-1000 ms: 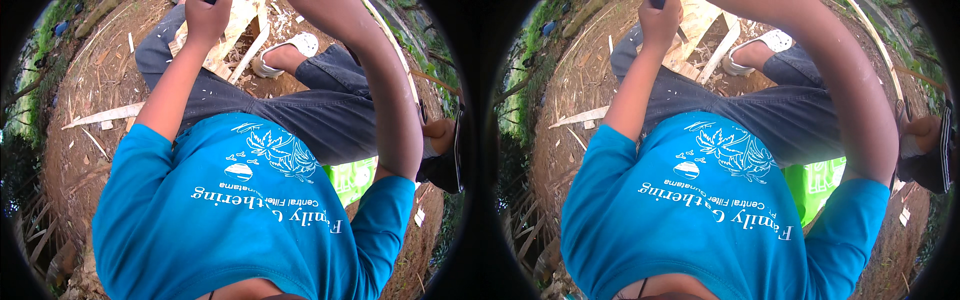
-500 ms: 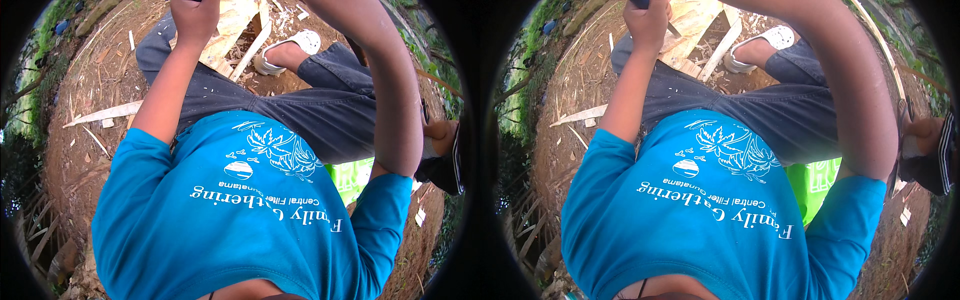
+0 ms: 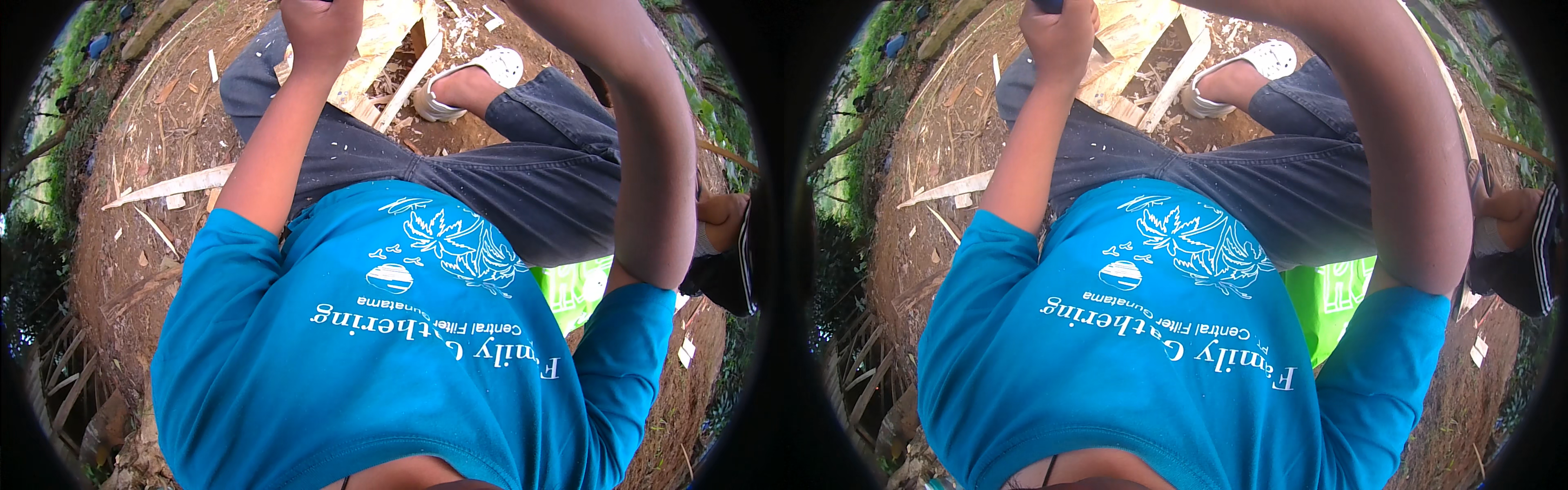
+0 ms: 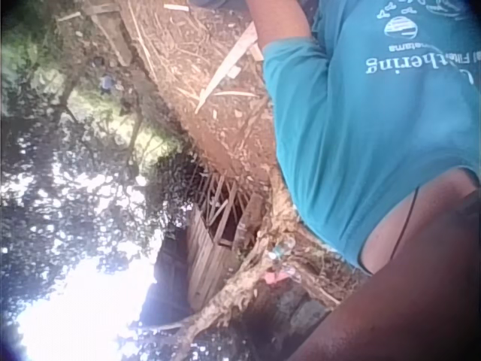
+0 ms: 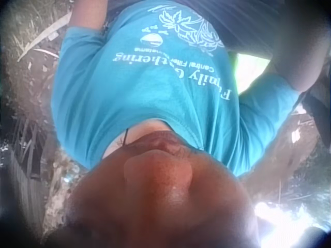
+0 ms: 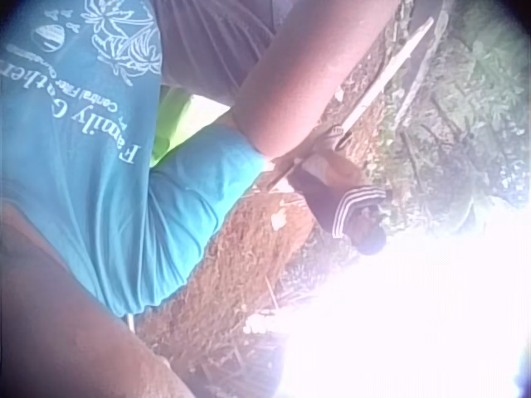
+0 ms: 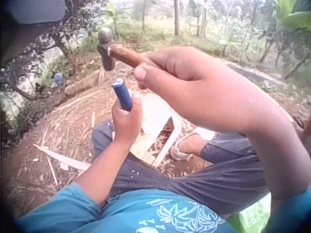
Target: The person carves a wooden object using a chisel and a hammer, striking the chisel into the wood to remove material and then handling the detached wooden piece.
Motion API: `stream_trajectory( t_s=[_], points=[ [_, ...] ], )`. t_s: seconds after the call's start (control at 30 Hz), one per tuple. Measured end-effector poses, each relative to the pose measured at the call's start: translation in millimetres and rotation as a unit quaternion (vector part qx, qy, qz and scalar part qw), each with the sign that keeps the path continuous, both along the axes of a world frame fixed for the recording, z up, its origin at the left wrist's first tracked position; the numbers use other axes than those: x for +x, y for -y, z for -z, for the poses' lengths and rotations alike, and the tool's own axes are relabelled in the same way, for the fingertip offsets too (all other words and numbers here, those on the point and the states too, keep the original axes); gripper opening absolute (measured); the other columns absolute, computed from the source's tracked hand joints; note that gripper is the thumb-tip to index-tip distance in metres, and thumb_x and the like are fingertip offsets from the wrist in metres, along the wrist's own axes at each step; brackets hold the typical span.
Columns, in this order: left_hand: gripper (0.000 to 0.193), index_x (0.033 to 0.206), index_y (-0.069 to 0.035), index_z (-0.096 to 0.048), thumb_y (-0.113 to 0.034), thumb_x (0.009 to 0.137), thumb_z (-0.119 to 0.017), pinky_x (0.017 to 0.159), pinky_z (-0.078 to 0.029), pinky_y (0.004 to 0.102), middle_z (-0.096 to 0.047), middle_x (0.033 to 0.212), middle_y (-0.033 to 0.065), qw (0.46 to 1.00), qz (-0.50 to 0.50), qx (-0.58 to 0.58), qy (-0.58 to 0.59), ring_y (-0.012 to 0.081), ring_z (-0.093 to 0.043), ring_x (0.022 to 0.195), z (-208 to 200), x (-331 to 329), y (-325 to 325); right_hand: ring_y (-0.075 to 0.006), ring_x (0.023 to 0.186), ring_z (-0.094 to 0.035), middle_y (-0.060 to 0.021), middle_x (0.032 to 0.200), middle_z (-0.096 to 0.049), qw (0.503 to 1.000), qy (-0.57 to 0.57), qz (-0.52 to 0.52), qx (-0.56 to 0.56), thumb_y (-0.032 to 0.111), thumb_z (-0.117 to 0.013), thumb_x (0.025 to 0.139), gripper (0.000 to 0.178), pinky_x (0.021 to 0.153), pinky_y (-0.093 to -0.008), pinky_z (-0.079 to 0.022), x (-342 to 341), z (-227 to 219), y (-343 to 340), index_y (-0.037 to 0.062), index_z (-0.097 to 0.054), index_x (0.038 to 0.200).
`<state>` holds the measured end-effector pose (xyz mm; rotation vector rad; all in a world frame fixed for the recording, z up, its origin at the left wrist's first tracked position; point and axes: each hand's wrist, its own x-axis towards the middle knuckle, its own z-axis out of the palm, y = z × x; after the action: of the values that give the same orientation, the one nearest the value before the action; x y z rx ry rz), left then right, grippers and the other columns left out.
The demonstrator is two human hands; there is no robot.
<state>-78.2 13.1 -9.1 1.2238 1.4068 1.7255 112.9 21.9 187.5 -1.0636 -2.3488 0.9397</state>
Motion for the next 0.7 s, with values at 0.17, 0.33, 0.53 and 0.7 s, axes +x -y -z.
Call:
stream_trajectory(
  t_s=[0.17,0.33,0.53,0.7],
  points=[
    [0.020,0.082,-0.009,-0.054,-0.011,0.099,-0.064,0.051,-0.038,0.0231,-0.051,0.069,-0.0068,1.000,-0.015,0.000,-0.027,0.0029,-0.048,0.057,3,-3,1,-0.0101,0.057,-0.042,-0.0004,0.065,-0.046,0.996,-0.066,-0.061,-0.017,0.033,-0.051,0.109,0.038,0.054,-0.0311,-0.038,0,3,-8,-0.0001,-0.065,0.098],
    [0.019,0.082,-0.008,-0.056,-0.011,0.098,-0.065,0.053,-0.039,0.0244,-0.052,0.069,-0.0062,0.998,-0.010,0.029,-0.050,0.0034,-0.049,0.059,9,0,-9,-0.0103,0.058,-0.041,-0.0010,0.066,-0.046,0.998,0.039,0.040,0.008,0.030,-0.050,0.110,0.035,0.054,-0.0296,-0.037,-6,3,3,0.0015,-0.062,0.093],
    [0.017,0.083,-0.008,-0.057,-0.013,0.096,-0.067,0.052,-0.041,0.0248,-0.053,0.068,-0.0045,0.996,-0.037,0.017,-0.077,0.0043,-0.050,0.058,27,-10,-6,-0.0088,0.059,-0.041,-0.0001,0.067,-0.045,0.999,-0.004,-0.011,0.051,0.033,-0.053,0.108,0.036,0.055,-0.0281,-0.036,6,38,-8,0.0026,-0.061,0.092],
    [0.022,0.081,-0.008,-0.055,-0.015,0.099,-0.065,0.045,-0.039,0.0250,-0.052,0.064,-0.0040,0.998,-0.031,-0.031,0.049,0.0061,-0.049,0.050,11,-6,-1,-0.0083,0.058,-0.041,0.0029,0.067,-0.044,0.994,-0.082,0.068,-0.032,0.034,-0.053,0.108,0.037,0.054,-0.0293,-0.035,8,16,-2,0.0024,-0.062,0.091]
  ],
)
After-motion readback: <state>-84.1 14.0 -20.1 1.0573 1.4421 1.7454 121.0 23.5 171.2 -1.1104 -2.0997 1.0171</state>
